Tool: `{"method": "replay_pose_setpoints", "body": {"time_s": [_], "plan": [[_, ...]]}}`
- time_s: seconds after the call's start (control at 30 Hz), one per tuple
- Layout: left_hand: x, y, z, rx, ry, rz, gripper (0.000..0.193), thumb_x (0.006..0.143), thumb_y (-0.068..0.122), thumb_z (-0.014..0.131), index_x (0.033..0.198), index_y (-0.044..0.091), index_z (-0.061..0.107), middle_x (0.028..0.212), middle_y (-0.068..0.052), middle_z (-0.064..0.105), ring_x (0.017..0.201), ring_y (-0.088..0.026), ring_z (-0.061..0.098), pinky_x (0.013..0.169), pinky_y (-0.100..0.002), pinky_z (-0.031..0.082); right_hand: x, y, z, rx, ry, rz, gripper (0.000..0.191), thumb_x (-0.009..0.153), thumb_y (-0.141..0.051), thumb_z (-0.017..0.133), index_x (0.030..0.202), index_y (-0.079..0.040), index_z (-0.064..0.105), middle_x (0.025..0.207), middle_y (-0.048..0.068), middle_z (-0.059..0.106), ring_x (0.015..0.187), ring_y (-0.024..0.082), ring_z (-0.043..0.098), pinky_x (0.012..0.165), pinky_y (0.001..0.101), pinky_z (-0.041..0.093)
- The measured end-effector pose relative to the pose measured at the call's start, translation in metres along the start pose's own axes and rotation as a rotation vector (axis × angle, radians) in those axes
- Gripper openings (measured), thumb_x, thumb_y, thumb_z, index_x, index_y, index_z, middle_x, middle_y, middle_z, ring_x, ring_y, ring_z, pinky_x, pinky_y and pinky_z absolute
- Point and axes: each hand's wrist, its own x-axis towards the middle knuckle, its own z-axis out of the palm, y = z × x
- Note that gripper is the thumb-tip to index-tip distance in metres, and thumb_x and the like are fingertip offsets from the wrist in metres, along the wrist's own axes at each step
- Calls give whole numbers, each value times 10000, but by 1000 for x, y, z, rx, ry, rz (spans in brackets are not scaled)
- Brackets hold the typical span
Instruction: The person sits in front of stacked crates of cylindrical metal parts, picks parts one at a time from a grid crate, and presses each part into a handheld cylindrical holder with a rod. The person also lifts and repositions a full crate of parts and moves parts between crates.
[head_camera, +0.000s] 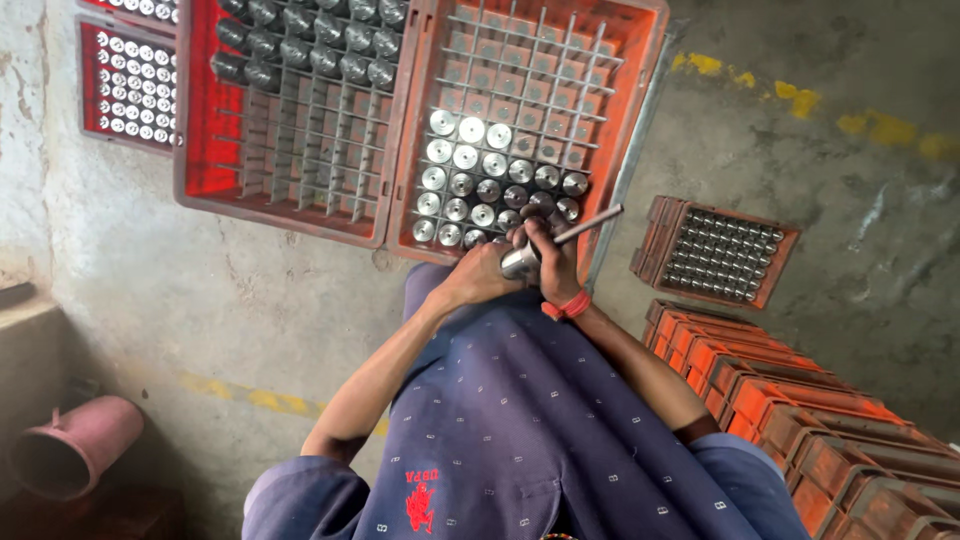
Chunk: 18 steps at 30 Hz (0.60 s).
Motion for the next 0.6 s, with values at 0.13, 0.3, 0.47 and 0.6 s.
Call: {"method": "replay_pose_setpoints", "body": {"time_s": [0.13,0.3,0.47,0.6], "plan": [[16,-1,-7,76,68,166,588,757,389,851,1209,65,660,941,-196,758,862,-369,754,759,-459,589,31,4,-41,250,255,-32,146,997,-55,629,1136,-12,638,823,68,659,818,193,666,811,331,556],[59,-6,-42,249,313,227,586,932,289,760,1440,111,530,1201,-153,718,851,-387,732,710,-463,590,49,-13,-100,594,421,-223,138,982,-31,656,1117,-14,633,879,72,684,835,196,681,900,371,590],[90,-12,-63,411,504,607,596,945,162,720,1508,144,525,1360,-105,619,1066,-378,724,838,-425,617,32,-4,-99,481,380,-253,160,988,-26,651,1145,-3,641,846,85,675,824,212,694,858,373,593],[84,-22,-58,181,521,549,462,997,106,715,1437,177,593,1277,-127,704,995,-343,753,793,-403,622,21,10,-83,417,358,-219,200,1000,-37,629,1196,3,634,890,100,696,846,219,705,842,379,600]]}}
